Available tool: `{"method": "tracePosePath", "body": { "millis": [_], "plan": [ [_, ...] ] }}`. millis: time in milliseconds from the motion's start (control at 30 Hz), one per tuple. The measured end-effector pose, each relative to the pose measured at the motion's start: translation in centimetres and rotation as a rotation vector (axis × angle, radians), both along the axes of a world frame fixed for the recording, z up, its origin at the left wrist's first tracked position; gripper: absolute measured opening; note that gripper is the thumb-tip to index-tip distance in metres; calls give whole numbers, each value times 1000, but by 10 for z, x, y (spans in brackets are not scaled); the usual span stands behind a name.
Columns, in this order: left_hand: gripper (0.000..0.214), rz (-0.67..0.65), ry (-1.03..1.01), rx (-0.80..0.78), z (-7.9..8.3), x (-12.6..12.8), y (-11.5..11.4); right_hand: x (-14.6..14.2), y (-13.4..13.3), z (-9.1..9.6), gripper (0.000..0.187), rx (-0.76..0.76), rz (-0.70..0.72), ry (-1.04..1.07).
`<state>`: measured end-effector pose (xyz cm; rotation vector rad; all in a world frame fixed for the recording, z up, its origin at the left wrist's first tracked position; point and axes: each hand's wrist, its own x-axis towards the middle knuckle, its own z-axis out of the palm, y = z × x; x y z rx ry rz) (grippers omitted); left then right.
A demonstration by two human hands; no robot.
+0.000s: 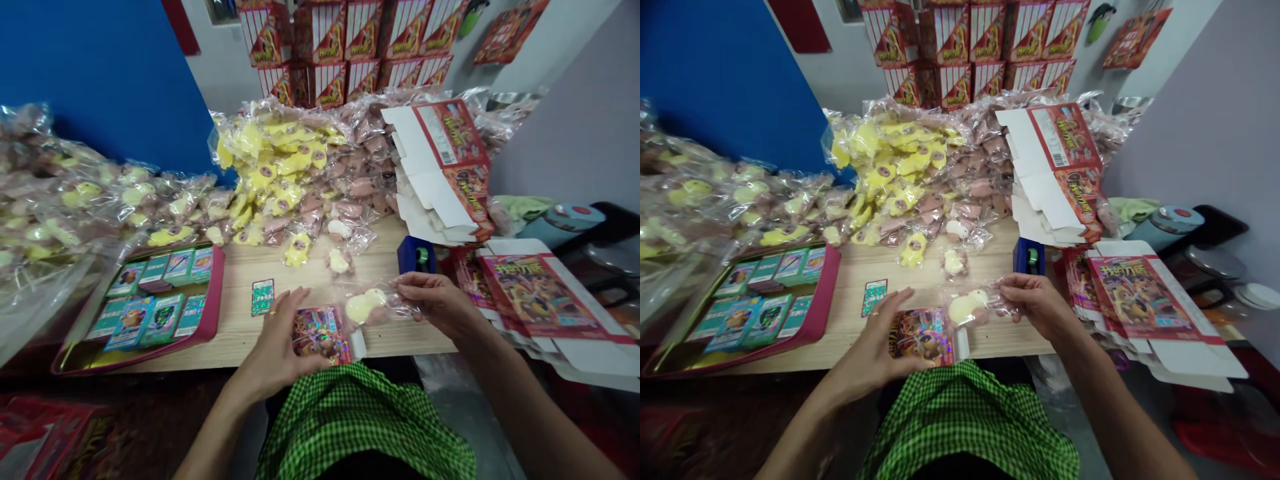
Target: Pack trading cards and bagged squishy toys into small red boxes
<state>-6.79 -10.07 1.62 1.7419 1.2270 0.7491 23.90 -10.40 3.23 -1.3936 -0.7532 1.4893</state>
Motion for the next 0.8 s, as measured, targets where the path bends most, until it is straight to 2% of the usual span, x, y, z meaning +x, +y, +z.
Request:
{"method": "tracePosePath", "body": {
  "millis": [67,100,167,333,433,533,633,733,800],
  "plan": [
    [108,-224,342,88,-7,-4,-4,11,-1,-4,41,-35,39,-64],
    [111,-258,442,127,-9,-4,-6,15,-1,-4,42,-38,37,-104],
    [108,-225,529,179,-12,-1,-8,21,-2,0,46,-18,17,-191],
    [99,-114,472,213,-9,9,-11,23,-11,34,42,130,82,-344],
    [96,-87,415,243,-7,12,-12,21,-17,57,30,269,23,-361],
    [94,-82,349,264,-3,16,-12,16,-18,72,23,312,20,-371],
    [96,-95,275,305,0,20,-16,7,-14,82,22,371,217,-450],
    [104,-86,175,349,-2,27,-20,-1,-14,86,23,521,448,-660],
    [109,-70,96,391,-7,33,-21,-4,-18,83,22,609,453,-812]
  ]
}}
